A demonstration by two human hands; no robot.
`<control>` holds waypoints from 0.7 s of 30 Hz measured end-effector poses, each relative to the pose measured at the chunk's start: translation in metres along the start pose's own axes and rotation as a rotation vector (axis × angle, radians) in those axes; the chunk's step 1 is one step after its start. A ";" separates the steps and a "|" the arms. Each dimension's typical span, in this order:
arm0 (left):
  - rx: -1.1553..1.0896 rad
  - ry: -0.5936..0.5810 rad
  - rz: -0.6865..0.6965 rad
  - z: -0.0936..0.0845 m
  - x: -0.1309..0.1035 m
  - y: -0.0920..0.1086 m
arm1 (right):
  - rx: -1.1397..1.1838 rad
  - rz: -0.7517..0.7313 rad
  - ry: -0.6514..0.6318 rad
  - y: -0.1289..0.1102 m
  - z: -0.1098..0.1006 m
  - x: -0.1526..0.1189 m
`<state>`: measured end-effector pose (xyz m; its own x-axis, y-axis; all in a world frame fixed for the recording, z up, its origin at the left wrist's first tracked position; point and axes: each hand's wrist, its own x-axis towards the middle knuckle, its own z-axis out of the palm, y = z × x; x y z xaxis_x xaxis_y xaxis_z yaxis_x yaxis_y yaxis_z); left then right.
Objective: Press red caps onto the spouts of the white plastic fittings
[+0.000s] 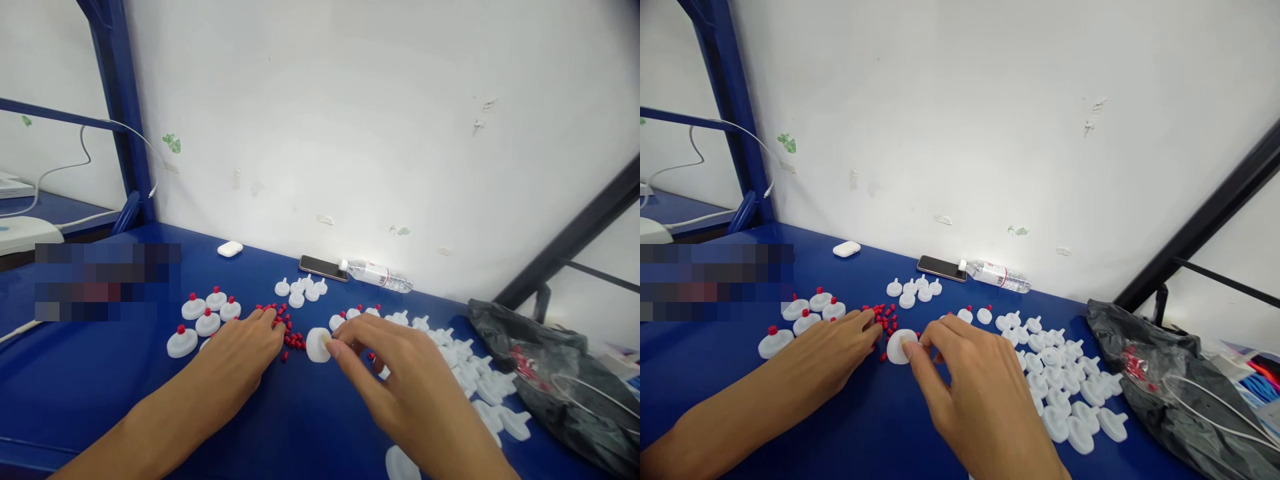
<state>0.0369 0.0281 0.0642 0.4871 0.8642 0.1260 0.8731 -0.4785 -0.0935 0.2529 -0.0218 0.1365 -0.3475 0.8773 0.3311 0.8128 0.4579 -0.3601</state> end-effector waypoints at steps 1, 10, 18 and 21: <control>0.000 -0.003 -0.001 -0.001 0.000 0.000 | -0.002 0.001 -0.002 0.000 0.000 0.000; 0.032 -0.046 0.018 -0.007 0.001 0.004 | -0.028 0.010 -0.034 -0.001 0.002 0.000; 0.114 0.045 -0.046 -0.025 0.002 0.001 | -0.050 0.018 -0.065 -0.004 0.004 -0.002; 0.094 0.119 -0.100 -0.029 0.000 0.001 | -0.058 0.012 -0.074 -0.004 0.004 -0.002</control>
<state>0.0381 0.0233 0.0932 0.4019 0.8795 0.2548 0.9142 -0.3698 -0.1657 0.2479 -0.0248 0.1335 -0.3695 0.8918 0.2609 0.8422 0.4401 -0.3114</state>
